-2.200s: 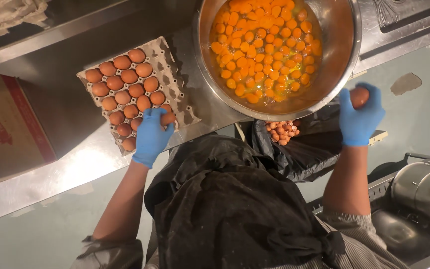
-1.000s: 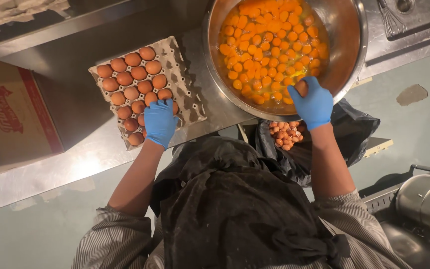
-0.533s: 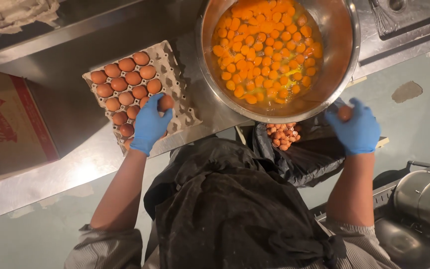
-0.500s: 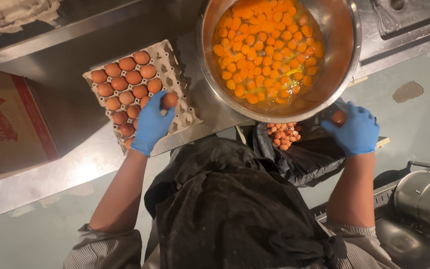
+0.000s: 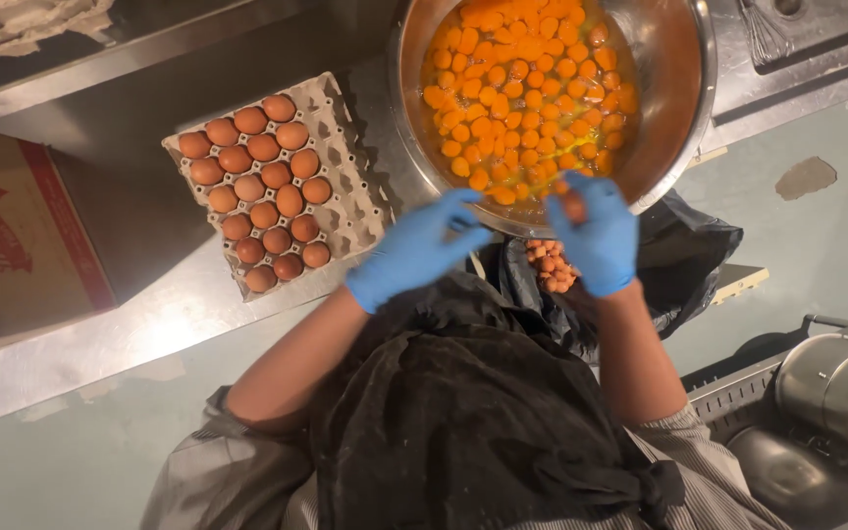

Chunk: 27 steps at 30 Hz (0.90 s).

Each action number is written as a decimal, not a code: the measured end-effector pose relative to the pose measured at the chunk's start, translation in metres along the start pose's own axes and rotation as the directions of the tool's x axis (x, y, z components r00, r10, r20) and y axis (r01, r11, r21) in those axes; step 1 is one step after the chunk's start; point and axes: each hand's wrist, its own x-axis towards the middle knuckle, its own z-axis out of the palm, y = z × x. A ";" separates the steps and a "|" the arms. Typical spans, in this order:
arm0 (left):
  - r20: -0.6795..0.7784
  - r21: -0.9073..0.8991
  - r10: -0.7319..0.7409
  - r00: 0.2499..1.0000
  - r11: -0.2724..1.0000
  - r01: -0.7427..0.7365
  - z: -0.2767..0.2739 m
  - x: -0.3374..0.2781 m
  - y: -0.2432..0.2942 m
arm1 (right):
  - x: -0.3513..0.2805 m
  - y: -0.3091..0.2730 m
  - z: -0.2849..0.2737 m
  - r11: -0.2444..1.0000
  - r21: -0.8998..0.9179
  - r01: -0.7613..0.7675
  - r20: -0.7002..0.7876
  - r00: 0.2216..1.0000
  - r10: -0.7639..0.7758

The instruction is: Crack a large quantity of eggs into a metal bowl.

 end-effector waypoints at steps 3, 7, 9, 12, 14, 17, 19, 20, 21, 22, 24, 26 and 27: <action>-0.229 0.324 -0.028 0.973 0.940 0.103 -0.029 -0.017 -0.062 | -0.017 0.089 0.012 0.974 -0.211 -0.086 0.060 0.993 0.101; -0.418 0.609 0.076 0.905 0.762 0.218 -0.063 -0.043 -0.155 | -0.013 0.102 0.001 0.961 -0.274 -0.045 0.089 0.993 0.072; -0.505 0.712 0.030 0.863 0.579 0.397 -0.076 -0.050 -0.162 | -0.006 0.091 -0.004 0.988 -0.149 -0.041 0.038 0.998 0.047; -0.496 0.747 -0.065 0.866 0.476 0.464 -0.082 -0.047 -0.176 | 0.006 0.088 0.007 0.987 -0.148 -0.069 0.021 0.997 0.073; -0.484 0.799 -0.059 0.873 0.378 0.468 -0.079 -0.040 -0.187 | 0.017 0.083 0.017 0.983 -0.177 -0.045 0.019 0.999 0.049; -0.444 0.870 -0.046 0.895 0.215 0.443 -0.077 -0.030 -0.204 | 0.032 0.080 0.024 0.970 -0.242 -0.025 0.028 0.999 0.033; -0.421 0.894 -0.043 0.906 0.148 0.422 -0.079 -0.028 -0.210 | 0.036 0.080 0.022 0.962 -0.271 -0.026 0.041 0.998 0.039; -0.397 0.903 -0.057 0.916 0.151 0.401 -0.082 -0.028 -0.211 | 0.037 0.082 0.018 0.962 -0.270 -0.050 0.020 0.998 0.058; -0.375 0.911 -0.071 0.924 0.154 0.382 -0.085 -0.027 -0.212 | 0.038 0.083 0.014 0.961 -0.267 -0.072 -0.001 0.997 0.075; -0.369 0.914 -0.067 0.927 0.157 0.375 -0.089 -0.029 -0.208 | 0.035 0.087 0.001 0.959 -0.271 -0.077 -0.006 0.997 0.079; -0.407 0.837 -0.086 0.909 0.364 0.409 -0.097 -0.035 -0.201 | 0.028 0.094 -0.022 0.977 -0.105 -0.183 -0.099 0.980 0.173; -0.456 0.752 0.009 0.890 0.538 0.381 -0.102 -0.050 -0.185 | 0.006 0.105 -0.044 0.977 -0.110 -0.183 -0.165 0.973 0.164; -0.522 0.646 0.091 0.848 0.691 0.323 -0.106 -0.054 -0.177 | -0.003 0.110 -0.055 0.978 -0.114 -0.175 -0.230 0.962 0.146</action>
